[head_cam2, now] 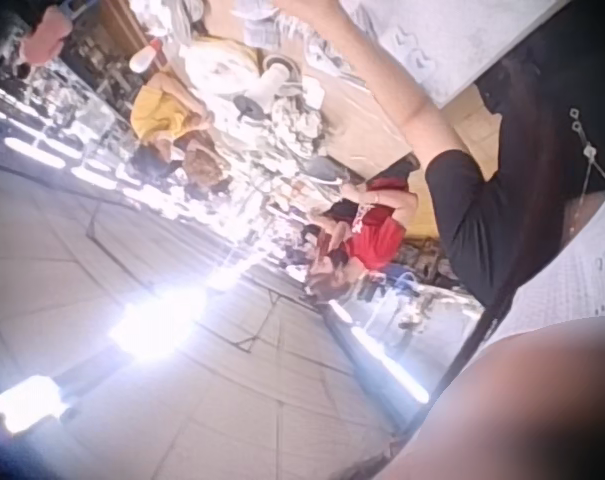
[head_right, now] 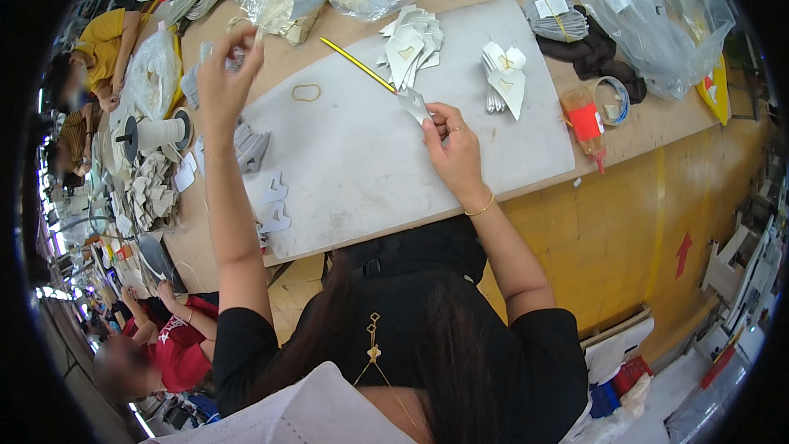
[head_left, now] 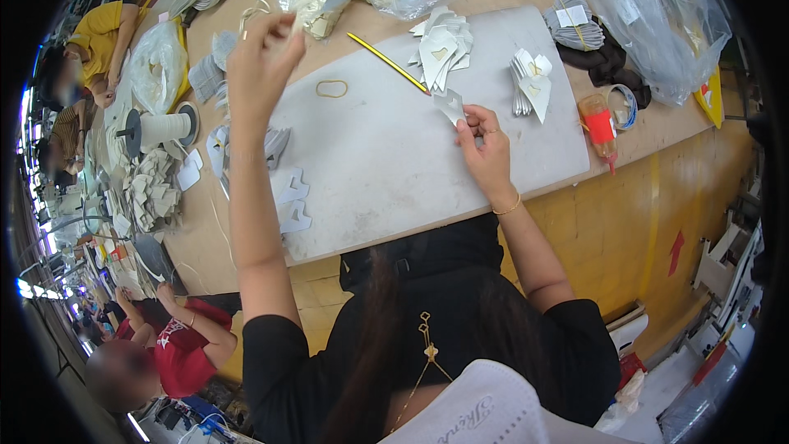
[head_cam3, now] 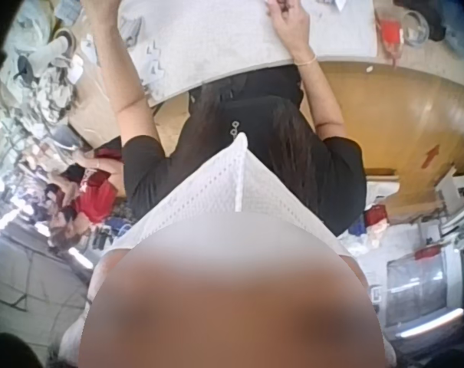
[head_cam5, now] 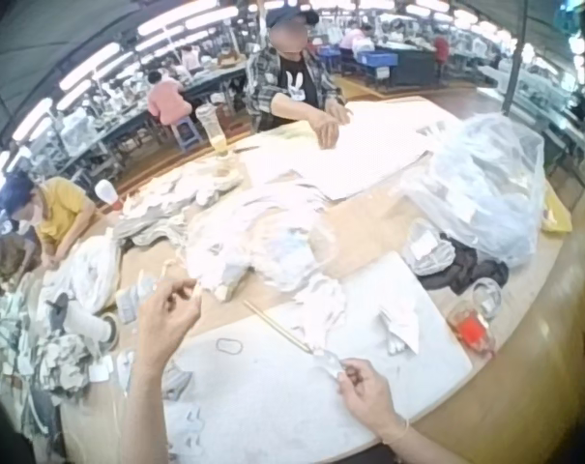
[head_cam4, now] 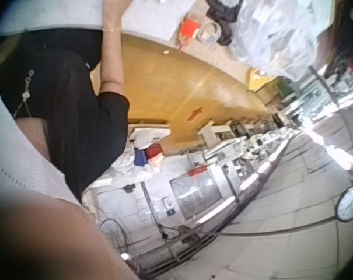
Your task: The person folds small white fabric pieces by hand at a workbench. They pick up each piece, fold it in half, and place it on the table, repeating the process for multiple items.
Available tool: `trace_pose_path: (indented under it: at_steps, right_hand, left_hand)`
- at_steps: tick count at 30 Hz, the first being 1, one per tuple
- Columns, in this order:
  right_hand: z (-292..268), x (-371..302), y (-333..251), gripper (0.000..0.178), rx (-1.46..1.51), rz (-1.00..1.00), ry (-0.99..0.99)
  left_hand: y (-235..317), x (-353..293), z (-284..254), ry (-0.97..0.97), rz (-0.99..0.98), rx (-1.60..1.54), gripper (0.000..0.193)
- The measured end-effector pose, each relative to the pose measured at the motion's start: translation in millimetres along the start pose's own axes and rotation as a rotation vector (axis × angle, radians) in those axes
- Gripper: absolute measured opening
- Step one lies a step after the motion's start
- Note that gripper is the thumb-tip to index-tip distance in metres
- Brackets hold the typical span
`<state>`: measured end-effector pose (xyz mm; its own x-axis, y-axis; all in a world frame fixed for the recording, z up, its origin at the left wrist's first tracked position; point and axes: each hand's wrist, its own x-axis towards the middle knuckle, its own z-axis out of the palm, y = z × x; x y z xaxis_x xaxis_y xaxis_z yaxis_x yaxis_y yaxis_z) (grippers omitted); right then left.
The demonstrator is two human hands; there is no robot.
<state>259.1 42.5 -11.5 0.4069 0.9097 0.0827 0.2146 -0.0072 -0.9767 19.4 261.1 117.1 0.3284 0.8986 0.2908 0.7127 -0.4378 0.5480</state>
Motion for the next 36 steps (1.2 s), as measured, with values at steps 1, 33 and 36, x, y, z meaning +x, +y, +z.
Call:
trace_pose_path:
  at_steps: [1, 33, 36]
  right_hand:
    - [0, 0, 0, 0.023, -0.007, 0.001, 0.003]
    - [-4, 0, -7, 0.025, 0.024, 0.061, -0.021]
    - [-3, 0, -7, 0.024, 0.024, 0.05, -0.007]
  left_hand:
    - [3, 21, 7, 0.042, 0.091, -0.027, 0.034]
    - [78, 105, 147, -0.189, 0.673, 0.371, 0.023]
    - [64, 126, 157, -0.259, 0.545, 0.478, 0.026]
